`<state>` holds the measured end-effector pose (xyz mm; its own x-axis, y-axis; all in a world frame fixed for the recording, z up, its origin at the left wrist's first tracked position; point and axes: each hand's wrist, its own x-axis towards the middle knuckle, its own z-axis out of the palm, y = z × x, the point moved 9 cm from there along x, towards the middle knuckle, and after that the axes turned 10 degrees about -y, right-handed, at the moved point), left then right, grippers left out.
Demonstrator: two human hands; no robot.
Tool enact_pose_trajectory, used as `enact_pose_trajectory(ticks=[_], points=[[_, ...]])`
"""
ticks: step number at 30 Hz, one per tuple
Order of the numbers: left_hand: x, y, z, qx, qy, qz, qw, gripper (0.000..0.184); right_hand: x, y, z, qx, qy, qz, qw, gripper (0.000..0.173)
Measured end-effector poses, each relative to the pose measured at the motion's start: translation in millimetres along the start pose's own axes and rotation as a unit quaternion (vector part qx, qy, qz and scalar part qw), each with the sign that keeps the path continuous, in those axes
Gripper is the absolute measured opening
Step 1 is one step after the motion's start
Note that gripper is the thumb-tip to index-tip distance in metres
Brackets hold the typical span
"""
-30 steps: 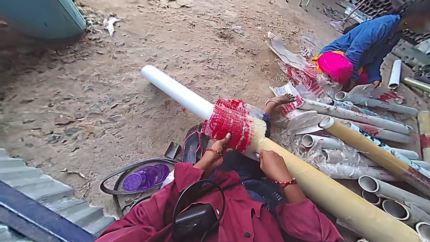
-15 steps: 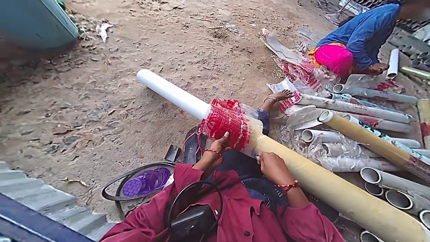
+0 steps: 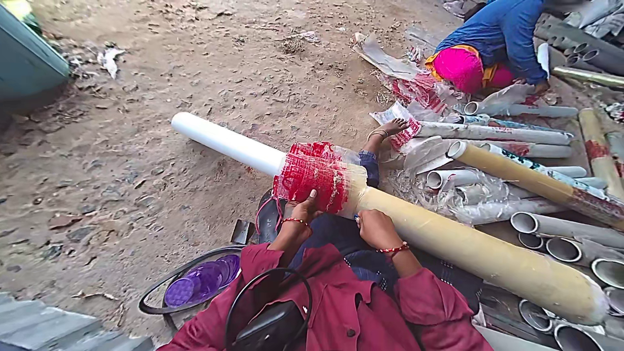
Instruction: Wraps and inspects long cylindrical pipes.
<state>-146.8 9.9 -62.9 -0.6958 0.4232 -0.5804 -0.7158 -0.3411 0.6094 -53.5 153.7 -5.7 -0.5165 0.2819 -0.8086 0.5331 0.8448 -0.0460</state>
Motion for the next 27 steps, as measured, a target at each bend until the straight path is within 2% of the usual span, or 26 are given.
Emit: enact_pose_trajectory(ticks=[4,6,8,11,14,17,19,20,22,23,25,27], points=[[1,7,0,0.000,0.003,0.026,1.000,0.022,2,4,9,0.007,-0.014,-0.029,0.999,0.029],[5,33,-14,0.014,0.019,0.087,0.996,0.023,4,5,32,0.012,-0.053,-0.053,0.997,0.030],[8,70,-30,0.012,0.037,0.133,0.990,0.019,2,7,44,0.046,-0.037,-0.042,0.997,0.030],[-2,115,-41,-0.011,0.036,0.180,0.983,0.012,-11,20,23,0.127,0.047,-0.024,0.991,0.032],[-20,158,-33,-0.019,0.005,0.268,0.963,0.007,-22,38,2,0.195,0.097,-0.025,0.976,0.032],[-39,190,-31,-0.032,0.006,0.350,0.936,0.009,-29,56,-4,0.309,0.154,-0.070,0.936,0.029],[-49,202,-37,-0.028,0.015,0.384,0.923,0.010,-41,69,-15,0.363,0.269,-0.118,0.884,0.026],[-52,206,-42,-0.025,0.017,0.395,0.918,0.011,-52,79,-25,0.338,0.355,-0.115,0.864,0.028],[-59,212,-52,-0.035,0.031,0.403,0.914,0.012,-72,103,-47,0.253,0.503,-0.065,0.823,0.033],[-63,214,-56,-0.047,0.037,0.401,0.914,0.012,-74,119,-59,0.224,0.538,-0.028,0.812,0.035],[-68,217,-58,-0.101,0.029,0.387,0.916,0.014,-55,159,-74,0.201,0.514,0.063,0.832,0.037],[-71,218,-57,-0.176,0.021,0.365,0.914,0.017,-22,195,-76,0.218,0.431,0.117,0.868,0.039]])
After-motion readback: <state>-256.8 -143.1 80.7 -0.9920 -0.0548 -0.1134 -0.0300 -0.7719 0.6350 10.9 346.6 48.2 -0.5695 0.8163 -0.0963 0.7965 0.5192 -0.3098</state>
